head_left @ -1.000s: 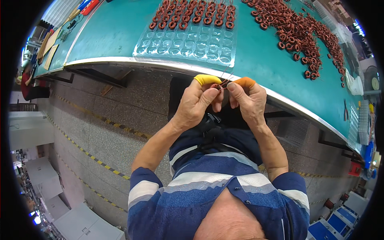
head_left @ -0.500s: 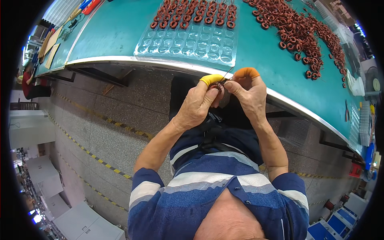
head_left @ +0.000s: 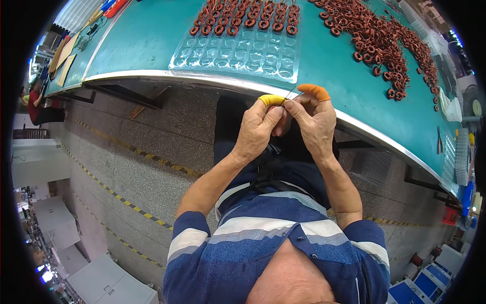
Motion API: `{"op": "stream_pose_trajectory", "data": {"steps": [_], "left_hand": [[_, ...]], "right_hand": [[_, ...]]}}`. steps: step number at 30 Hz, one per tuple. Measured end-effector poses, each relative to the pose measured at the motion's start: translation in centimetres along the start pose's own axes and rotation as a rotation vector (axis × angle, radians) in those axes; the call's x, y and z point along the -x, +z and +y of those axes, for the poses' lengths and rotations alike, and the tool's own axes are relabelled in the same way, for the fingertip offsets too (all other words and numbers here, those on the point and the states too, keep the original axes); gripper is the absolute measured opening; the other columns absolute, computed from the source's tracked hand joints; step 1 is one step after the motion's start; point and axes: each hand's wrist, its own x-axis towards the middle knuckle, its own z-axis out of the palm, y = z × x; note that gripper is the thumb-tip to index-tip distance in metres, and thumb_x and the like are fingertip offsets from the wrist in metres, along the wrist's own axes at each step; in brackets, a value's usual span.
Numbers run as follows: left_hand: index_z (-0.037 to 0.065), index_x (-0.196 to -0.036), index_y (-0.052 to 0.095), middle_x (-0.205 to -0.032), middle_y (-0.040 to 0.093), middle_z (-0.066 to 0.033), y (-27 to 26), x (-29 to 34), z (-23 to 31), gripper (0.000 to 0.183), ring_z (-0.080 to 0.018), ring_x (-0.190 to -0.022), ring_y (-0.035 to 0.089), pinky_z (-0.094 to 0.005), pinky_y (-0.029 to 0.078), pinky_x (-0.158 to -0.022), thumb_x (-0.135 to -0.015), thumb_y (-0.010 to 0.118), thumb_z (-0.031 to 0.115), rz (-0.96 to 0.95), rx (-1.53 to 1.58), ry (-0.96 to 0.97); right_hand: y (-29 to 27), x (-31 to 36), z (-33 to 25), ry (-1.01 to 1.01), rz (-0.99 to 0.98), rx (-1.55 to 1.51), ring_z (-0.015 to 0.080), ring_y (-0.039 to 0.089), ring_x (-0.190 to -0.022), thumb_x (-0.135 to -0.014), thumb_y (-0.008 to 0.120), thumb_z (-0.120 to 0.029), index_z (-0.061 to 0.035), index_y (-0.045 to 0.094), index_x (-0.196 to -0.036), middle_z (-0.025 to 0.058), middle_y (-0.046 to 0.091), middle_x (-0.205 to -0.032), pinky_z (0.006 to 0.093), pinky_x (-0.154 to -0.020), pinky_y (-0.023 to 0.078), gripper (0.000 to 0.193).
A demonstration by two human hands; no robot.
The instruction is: Picking up small copper-wired toroid coils from a pile and placing them into designated slots on a plastic tray.
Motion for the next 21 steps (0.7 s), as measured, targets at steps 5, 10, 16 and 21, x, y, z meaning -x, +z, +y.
{"op": "stream_pose_trajectory", "data": {"steps": [5,10,16,21], "left_hand": [[0.0,-0.108,0.057,-0.072,0.054,0.0016,0.8,0.0,0.1,0.02,-0.0047,-0.057,0.047,-0.019,0.038,-0.051,-0.098,0.051,0.017,0.106,0.094,0.064],[0.001,-0.107,0.058,-0.074,0.055,0.0008,0.5,-0.1,-0.9,0.02,-0.0039,-0.057,0.047,-0.018,0.039,-0.05,-0.099,0.05,0.016,0.19,0.098,0.031],[0.0,-0.118,0.047,-0.077,0.055,-0.0018,0.2,-0.1,-0.1,0.026,-0.0065,-0.058,0.049,-0.0188,0.04,-0.052,-0.1,0.048,0.018,0.136,0.14,-0.011],[-0.001,-0.123,0.037,-0.083,0.056,-0.007,-0.5,0.2,-0.1,0.032,-0.0105,-0.064,0.053,-0.0214,0.045,-0.057,-0.1,0.047,0.019,0.08,0.073,0.023]], "right_hand": [[0.7,-0.9,-0.9,0.0,0.0,-0.124,0.0115,0.063,-0.078,-0.086,0.069,-0.007,0.0035,0.053,-0.112,0.0084,0.064,-0.089,0.0262,-0.074,0.052,0.032],[1.1,-0.5,0.4,-0.063,0.042,0.188,0.012,0.063,-0.078,-0.087,0.067,-0.006,0.0019,0.054,-0.114,0.0073,0.064,-0.088,0.0249,-0.073,0.051,0.031],[0.8,-1.3,0.7,-0.159,0.193,0.028,0.0107,0.062,-0.072,-0.086,0.07,-0.009,0.0002,0.058,-0.114,0.0037,0.064,-0.089,0.0219,-0.066,0.049,0.032],[-0.1,-0.8,-0.2,-0.25,0.122,0.436,0.0091,0.06,-0.068,-0.083,0.072,-0.01,0.001,0.064,-0.106,0.0059,0.063,-0.088,0.0223,-0.059,0.049,0.027]]}}
